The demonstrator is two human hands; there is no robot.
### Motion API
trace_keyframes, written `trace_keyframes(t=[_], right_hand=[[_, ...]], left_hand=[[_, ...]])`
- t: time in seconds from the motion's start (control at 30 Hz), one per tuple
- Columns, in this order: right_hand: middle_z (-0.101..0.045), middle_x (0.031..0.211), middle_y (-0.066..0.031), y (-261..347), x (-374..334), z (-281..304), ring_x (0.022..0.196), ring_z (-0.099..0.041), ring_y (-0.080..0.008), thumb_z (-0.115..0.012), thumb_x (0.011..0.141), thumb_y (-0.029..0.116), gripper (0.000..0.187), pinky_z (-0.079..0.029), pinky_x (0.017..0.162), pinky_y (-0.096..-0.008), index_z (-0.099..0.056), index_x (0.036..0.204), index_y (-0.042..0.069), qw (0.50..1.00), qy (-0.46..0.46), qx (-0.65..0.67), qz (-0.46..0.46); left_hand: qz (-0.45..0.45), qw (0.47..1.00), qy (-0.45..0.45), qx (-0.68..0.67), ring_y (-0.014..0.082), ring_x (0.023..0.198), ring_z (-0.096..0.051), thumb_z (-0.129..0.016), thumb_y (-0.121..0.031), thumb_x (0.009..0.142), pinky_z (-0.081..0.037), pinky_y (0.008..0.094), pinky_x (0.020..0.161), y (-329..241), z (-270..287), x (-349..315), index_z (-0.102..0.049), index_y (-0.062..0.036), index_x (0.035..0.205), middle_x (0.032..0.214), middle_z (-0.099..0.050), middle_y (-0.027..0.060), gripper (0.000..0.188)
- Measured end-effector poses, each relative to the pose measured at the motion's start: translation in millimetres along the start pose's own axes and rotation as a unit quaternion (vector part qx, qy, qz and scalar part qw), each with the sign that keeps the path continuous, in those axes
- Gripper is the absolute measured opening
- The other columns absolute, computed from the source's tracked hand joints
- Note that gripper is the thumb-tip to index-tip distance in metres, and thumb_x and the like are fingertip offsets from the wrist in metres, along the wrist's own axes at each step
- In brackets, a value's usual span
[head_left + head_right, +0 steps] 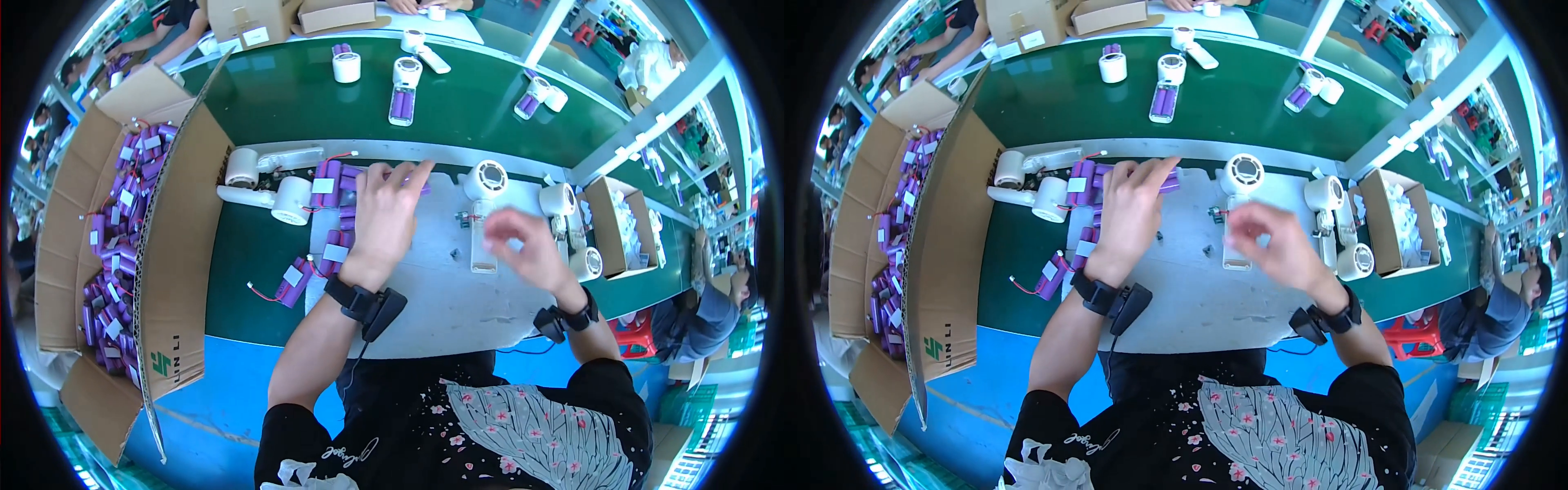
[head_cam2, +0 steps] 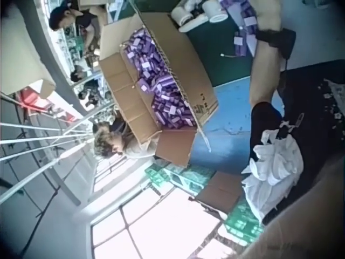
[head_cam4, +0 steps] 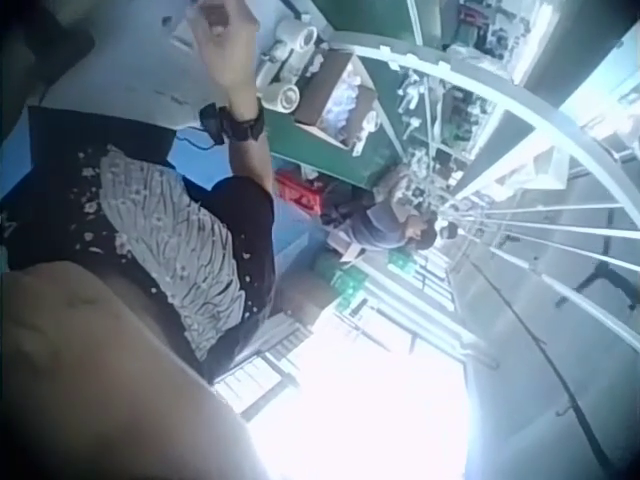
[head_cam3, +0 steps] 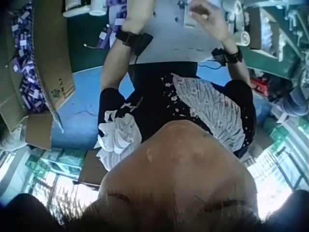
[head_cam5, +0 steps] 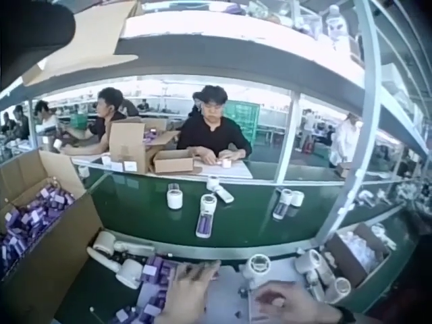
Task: The person assembles a handheld fan by connecting a circuit board to a battery pack and fitting them into the plastic housing. After testing the connection, the person sets the unit aside and repeats the process with new components.
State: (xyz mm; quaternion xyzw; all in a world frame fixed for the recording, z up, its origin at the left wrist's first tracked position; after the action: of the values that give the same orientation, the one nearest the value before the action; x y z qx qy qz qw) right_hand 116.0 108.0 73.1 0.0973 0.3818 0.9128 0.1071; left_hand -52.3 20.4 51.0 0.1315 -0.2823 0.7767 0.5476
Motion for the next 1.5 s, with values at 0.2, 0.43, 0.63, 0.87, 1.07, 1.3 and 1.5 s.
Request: trace_keyframes(t=[0.2,0.43,0.63,0.87,1.07,1.3,1.5], right_hand=[[-0.064,0.107,-0.0076,-10.0,9.9,-6.2,0.085,-0.064,-0.0144,-0.062,0.089,0.006,0.038,-0.052,0.077,-0.0288,-0.051,0.125,0.002,0.957,0.012,0.285,-0.053],[-0.064,0.109,-0.0085,-72.8,11.3,13.5,0.089,-0.062,-0.0130,-0.065,0.085,0.000,0.040,-0.050,0.082,-0.0273,-0.052,0.122,0.003,0.895,-0.118,0.426,-0.065],[-0.065,0.105,-0.0062,-78.1,-3.9,6.1,0.087,-0.061,-0.0106,-0.068,0.081,-0.003,0.031,-0.050,0.079,-0.0255,-0.057,0.110,0.002,0.898,-0.280,0.336,-0.038],[-0.063,0.103,-0.0062,-68.7,-6.4,-0.2,0.090,-0.062,-0.0126,-0.072,0.077,-0.002,0.030,-0.051,0.080,-0.0270,-0.056,0.102,0.002,0.973,-0.185,0.135,-0.036],[-0.064,0.097,-0.0106,-49.9,-5.0,-4.9,0.087,-0.065,-0.0214,-0.073,0.070,-0.004,0.037,-0.053,0.078,-0.0298,-0.056,0.102,0.003,0.985,-0.170,-0.017,0.008],[-0.065,0.089,-0.0121,-44.5,-1.3,-9.0,0.085,-0.064,-0.0279,-0.071,0.067,-0.006,0.044,-0.053,0.073,-0.0332,-0.057,0.108,0.003,0.984,-0.176,0.012,0.023],[-0.065,0.087,-0.0123,-36.2,-2.5,-6.4,0.083,-0.063,-0.0289,-0.069,0.068,-0.005,0.045,-0.052,0.072,-0.0348,-0.058,0.111,0.003,0.988,-0.144,-0.032,0.055]], left_hand=[[-0.222,0.937,-0.050,-0.267,0.0298,0.109,-0.057,-0.072,0.001,0.071,-0.047,0.0398,0.090,-46.4,18.8,1.4,-0.061,-0.0080,0.118,0.115,-0.061,0.0082,0.049],[-0.054,0.943,-0.045,-0.326,0.0240,0.102,-0.060,-0.073,-0.003,0.076,-0.049,0.0332,0.086,-35.6,-8.5,-3.3,-0.060,-0.0055,0.116,0.119,-0.060,0.0098,0.042],[0.026,0.890,0.175,-0.420,0.0172,0.089,-0.063,-0.068,-0.001,0.081,-0.049,0.0289,0.080,-26.7,-52.9,-7.3,-0.063,-0.0012,0.104,0.099,-0.067,0.0089,0.024],[0.013,0.873,0.194,-0.447,0.0204,0.082,-0.065,-0.066,-0.002,0.082,-0.051,0.0308,0.076,-35.8,-51.7,-9.4,-0.063,-0.0013,0.100,0.090,-0.067,0.0106,0.019],[0.038,0.855,0.211,-0.472,0.0220,0.080,-0.065,-0.065,-0.002,0.082,-0.051,0.0318,0.073,-32.4,-53.9,-13.7,-0.063,-0.0015,0.103,0.090,-0.067,0.0119,0.022],[0.114,0.794,0.278,-0.528,0.0139,0.090,-0.063,-0.063,0.004,0.084,-0.051,0.0266,0.078,-30.8,-59.5,-19.0,-0.062,0.0008,0.113,0.098,-0.067,0.0095,0.030],[0.023,0.855,0.208,-0.474,0.0180,0.088,-0.064,-0.063,0.006,0.080,-0.051,0.0290,0.077,-31.7,-52.6,-13.7,-0.066,0.0014,0.103,0.097,-0.067,0.0087,0.023]])
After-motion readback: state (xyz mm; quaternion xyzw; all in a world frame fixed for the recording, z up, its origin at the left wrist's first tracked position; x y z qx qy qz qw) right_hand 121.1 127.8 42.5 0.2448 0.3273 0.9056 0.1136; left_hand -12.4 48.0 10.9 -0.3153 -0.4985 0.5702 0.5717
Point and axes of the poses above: each hand's wrist, its own x-axis towards the middle knuckle, its own z-axis out of the back of the hand, y = z × x, the point moved 5 cm from there along x, towards the middle knuckle
